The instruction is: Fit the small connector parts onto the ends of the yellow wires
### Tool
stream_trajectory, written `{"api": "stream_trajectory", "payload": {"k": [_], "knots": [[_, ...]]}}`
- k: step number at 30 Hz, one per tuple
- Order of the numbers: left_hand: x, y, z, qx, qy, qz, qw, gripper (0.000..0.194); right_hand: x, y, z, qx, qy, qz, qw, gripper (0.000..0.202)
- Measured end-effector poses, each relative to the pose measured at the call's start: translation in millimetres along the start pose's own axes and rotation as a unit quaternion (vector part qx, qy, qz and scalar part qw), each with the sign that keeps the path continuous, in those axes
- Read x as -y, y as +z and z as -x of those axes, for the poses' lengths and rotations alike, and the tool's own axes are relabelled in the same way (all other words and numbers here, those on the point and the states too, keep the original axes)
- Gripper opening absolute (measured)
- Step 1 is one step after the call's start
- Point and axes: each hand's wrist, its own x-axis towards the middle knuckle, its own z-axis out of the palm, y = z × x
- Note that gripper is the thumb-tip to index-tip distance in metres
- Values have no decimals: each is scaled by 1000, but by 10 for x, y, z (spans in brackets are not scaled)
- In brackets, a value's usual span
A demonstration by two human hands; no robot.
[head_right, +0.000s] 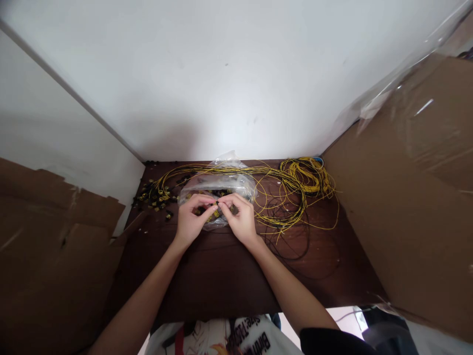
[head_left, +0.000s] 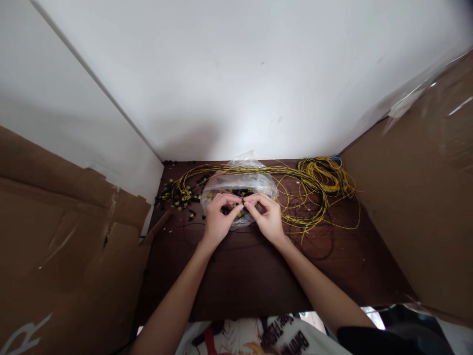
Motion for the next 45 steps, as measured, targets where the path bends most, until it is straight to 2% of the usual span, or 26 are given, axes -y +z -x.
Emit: {"api": "stream_trajectory", "payload": {"k": [8, 20, 28, 34, 37, 45], "knots": [[-16, 16, -1, 5, 2, 54, 999, 6, -29, 12, 10, -4, 16, -4, 1000, 10], [-27, -5, -17, 5, 34, 32, 999, 5, -55, 20, 17, -5, 34, -16, 999, 11], [19, -2, 7, 24, 10, 53, 998, 5, -70, 38, 27, -7, 57, -52, 997, 11], [-9, 7, 7, 15, 4, 55, 998, 6, -78, 45, 30, -4, 64, -60, 996, 12], [-36, 9, 0, 13, -3, 46, 999, 13, -83, 43, 29, -6, 70, -65, 995, 11], [-7, 8, 6, 23, 14, 32, 999, 15, -70, 42, 21, -14, 70, -81, 994, 9]]}}
